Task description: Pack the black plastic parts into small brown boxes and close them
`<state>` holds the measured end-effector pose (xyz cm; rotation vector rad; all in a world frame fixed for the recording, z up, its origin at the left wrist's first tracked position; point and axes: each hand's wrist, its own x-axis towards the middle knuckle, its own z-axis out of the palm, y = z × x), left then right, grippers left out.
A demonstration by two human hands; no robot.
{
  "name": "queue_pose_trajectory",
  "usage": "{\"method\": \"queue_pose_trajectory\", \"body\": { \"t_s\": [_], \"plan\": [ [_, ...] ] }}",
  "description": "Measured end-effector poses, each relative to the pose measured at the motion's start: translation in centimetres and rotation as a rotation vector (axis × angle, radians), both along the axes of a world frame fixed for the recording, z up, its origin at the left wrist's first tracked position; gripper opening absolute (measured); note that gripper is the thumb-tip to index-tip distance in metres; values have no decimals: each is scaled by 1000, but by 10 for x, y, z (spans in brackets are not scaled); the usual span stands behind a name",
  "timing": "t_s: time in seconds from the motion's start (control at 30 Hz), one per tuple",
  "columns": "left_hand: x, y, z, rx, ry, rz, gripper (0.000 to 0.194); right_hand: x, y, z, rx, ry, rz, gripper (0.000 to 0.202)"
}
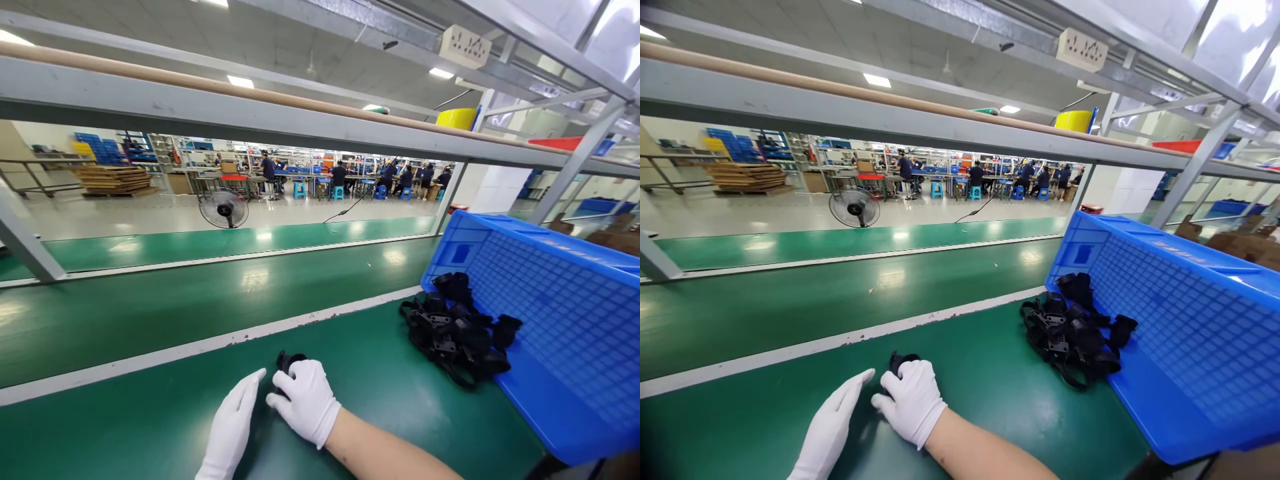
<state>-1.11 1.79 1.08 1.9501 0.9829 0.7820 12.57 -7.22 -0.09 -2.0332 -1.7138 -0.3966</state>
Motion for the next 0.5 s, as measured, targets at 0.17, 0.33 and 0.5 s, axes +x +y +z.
{"method": "queue_pose_trajectory", "body": {
  "t_s": [0.17, 0.33, 0.5],
  "plan": [
    [-1, 2, -3, 21, 31, 4, 45, 0, 9, -6, 0, -12, 58, 24],
    [0, 2, -3, -38, 34, 29, 47, -1, 13, -8, 20, 16, 108, 23],
    [2, 1, -1, -81, 6, 41, 46, -6, 11, -3, 27, 11, 206, 23]
  ]
}}
